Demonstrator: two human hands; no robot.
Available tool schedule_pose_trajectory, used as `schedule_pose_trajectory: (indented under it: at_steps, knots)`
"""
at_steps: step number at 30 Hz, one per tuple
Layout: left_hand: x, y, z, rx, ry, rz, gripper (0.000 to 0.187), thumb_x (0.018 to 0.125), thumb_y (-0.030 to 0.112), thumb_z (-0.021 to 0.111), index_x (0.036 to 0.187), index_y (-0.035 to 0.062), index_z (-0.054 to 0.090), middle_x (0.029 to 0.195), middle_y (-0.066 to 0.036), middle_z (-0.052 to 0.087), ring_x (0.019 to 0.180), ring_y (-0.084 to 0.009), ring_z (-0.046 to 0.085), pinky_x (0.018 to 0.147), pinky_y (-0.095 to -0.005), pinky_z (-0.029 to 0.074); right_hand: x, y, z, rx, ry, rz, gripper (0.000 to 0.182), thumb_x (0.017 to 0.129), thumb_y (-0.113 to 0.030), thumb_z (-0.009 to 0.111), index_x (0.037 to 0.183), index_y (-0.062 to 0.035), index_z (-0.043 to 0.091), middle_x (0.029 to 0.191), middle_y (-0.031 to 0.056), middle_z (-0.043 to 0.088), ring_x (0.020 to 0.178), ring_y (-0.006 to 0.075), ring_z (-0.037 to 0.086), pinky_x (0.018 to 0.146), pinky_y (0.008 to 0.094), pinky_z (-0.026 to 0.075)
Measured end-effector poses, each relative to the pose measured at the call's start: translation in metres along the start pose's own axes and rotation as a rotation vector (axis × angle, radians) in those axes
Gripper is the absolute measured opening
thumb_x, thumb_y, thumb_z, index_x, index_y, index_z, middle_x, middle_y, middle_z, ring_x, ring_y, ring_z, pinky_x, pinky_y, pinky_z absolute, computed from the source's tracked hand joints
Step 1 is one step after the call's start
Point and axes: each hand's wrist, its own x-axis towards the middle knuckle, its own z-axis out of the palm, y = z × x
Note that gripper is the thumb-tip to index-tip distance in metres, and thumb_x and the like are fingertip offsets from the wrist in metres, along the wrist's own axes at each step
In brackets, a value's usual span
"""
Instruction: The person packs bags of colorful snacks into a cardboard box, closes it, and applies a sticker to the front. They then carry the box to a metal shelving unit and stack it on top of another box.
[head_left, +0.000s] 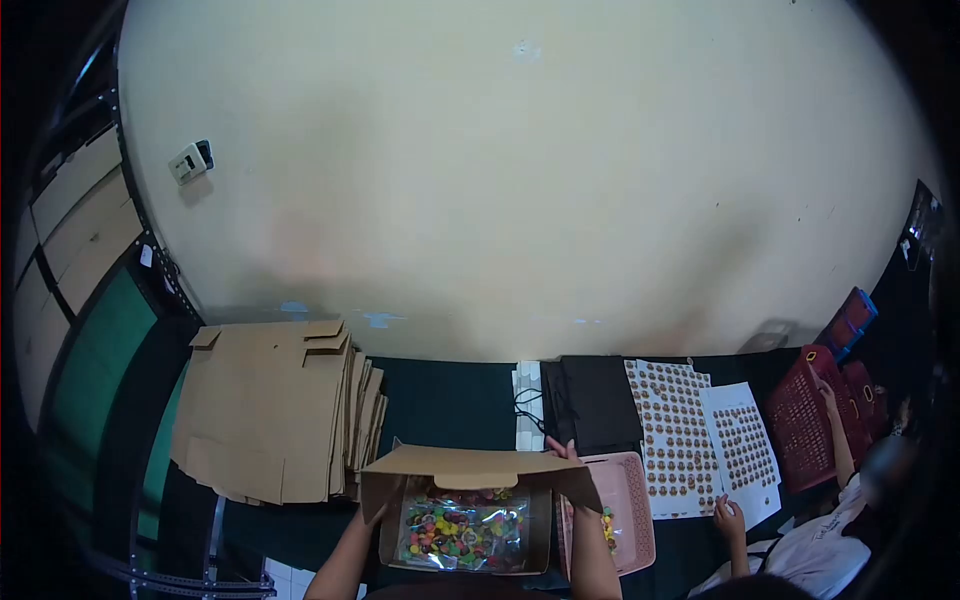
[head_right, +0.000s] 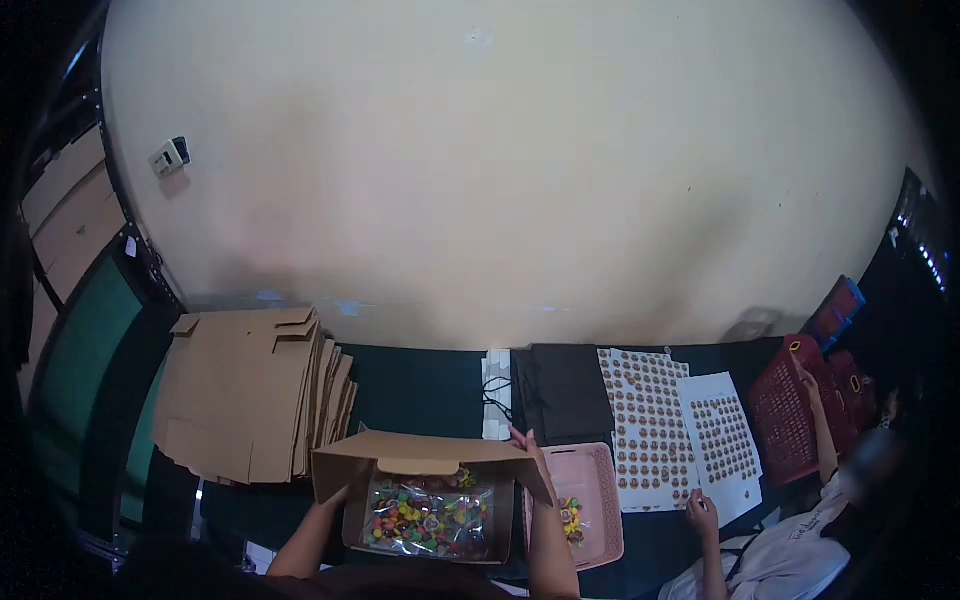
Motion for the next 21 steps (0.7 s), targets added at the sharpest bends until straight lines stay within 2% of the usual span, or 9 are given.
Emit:
schedule_pose_trajectory:
  at_steps: [3,4,9,11,13,16,17,19,21]
  knots:
    - [0.000,-0.036,0.002,-0.265,-0.036,0.024,0.044,0.091,0.022,0.047,0.128,0.0009,0.042,0.121,-0.012,0.051,0.119,-0.0182,0.043,0.096,-0.0308,0.036,0.001,0.004,-0.003,-0.416,-0.094,-0.075,0.056,0.096,-0.042,0.034,0.130,0.0016,0.041,0.095,0.0032,0.061,0.084,0.0103,0.056,0.080,0.0227,0.042]
    - [-0.011,-0.051,0.007,-0.352,-0.047,0.033,0.044,0.091,0.024,0.047,0.128,0.0010,0.042,0.122,-0.012,0.051,0.119,-0.0179,0.043,0.096,-0.0309,0.036,-0.004,0.002,0.009,-0.226,0.004,0.044,0.057,0.095,-0.045,0.037,0.125,0.0019,0.047,0.103,0.0043,0.058,0.087,0.0097,0.053,0.083,0.0237,0.041]
    - [0.023,-0.100,-0.002,-0.870,-0.196,0.006,0.056,0.094,0.043,0.040,0.131,0.0021,0.039,0.127,-0.011,0.047,0.118,-0.0166,0.043,0.097,-0.0314,0.036,-0.020,-0.010,0.017,-0.408,0.004,0.209,0.052,0.088,-0.039,0.055,0.123,-0.0010,0.047,0.116,0.0106,0.053,0.104,0.0159,0.051,0.089,0.0294,0.040]
    - [0.012,-0.075,-0.007,-0.545,-0.144,0.074,0.060,0.092,0.040,0.046,0.138,0.0043,0.028,0.133,-0.012,0.040,0.122,-0.0221,0.040,0.100,-0.0329,0.033,-0.039,-0.022,0.044,-0.837,0.036,0.252,0.055,0.083,-0.032,0.061,0.127,-0.0058,0.043,0.114,0.0123,0.055,0.103,0.0184,0.052,0.089,0.0295,0.040]
    - [-0.010,-0.039,-0.005,-0.403,-0.147,0.027,0.068,0.089,0.038,0.052,0.140,0.0060,0.020,0.135,-0.013,0.037,0.124,-0.0244,0.037,0.102,-0.0340,0.030,-0.040,0.005,0.030,-0.825,0.028,0.226,0.060,0.079,-0.030,0.065,0.129,-0.0064,0.042,0.116,0.0174,0.053,0.106,0.0227,0.052,0.090,0.0307,0.040]
    - [-0.016,-0.033,-0.002,-0.130,-0.136,-0.026,0.088,0.082,0.036,0.063,0.143,0.0093,0.005,0.140,-0.017,0.029,0.128,-0.0279,0.032,0.104,-0.0360,0.027,-0.044,0.026,0.041,-1.211,0.263,-0.175,0.067,0.076,-0.028,0.067,0.130,0.0001,0.037,0.112,0.0235,0.052,0.105,0.0332,0.051,0.092,0.0359,0.040]
    - [-0.015,-0.038,-0.002,0.002,-0.132,-0.040,0.098,0.078,0.035,0.068,0.143,0.0109,-0.001,0.142,-0.020,0.025,0.130,-0.0290,0.030,0.105,-0.0369,0.025,-0.045,0.031,0.042,-1.210,0.254,-0.176,0.067,0.076,-0.028,0.067,0.130,0.0001,0.037,0.112,0.0235,0.052,0.105,0.0332,0.051,0.092,0.0359,0.040]
    - [-0.011,-0.045,-0.001,-0.051,-0.119,-0.036,0.104,0.075,0.034,0.071,0.143,0.0095,-0.005,0.139,-0.023,0.031,0.127,-0.0292,0.034,0.103,-0.0361,0.028,-0.059,0.026,0.058,-1.441,0.566,-0.313,0.071,0.075,-0.027,0.068,0.130,0.0037,0.034,0.113,0.0250,0.048,0.109,0.0338,0.048,0.096,0.0388,0.035]
    - [-0.015,-0.039,0.000,-0.093,-0.063,-0.325,0.099,0.076,0.031,0.070,0.143,0.0057,0.003,0.134,-0.023,0.039,0.123,-0.0298,0.041,0.101,-0.0351,0.032,-0.059,0.030,0.052,-1.194,0.555,-0.163,0.072,0.078,-0.032,0.064,0.130,0.0052,0.032,0.126,0.0285,0.040,0.120,0.0348,0.039,0.101,0.0392,0.030]
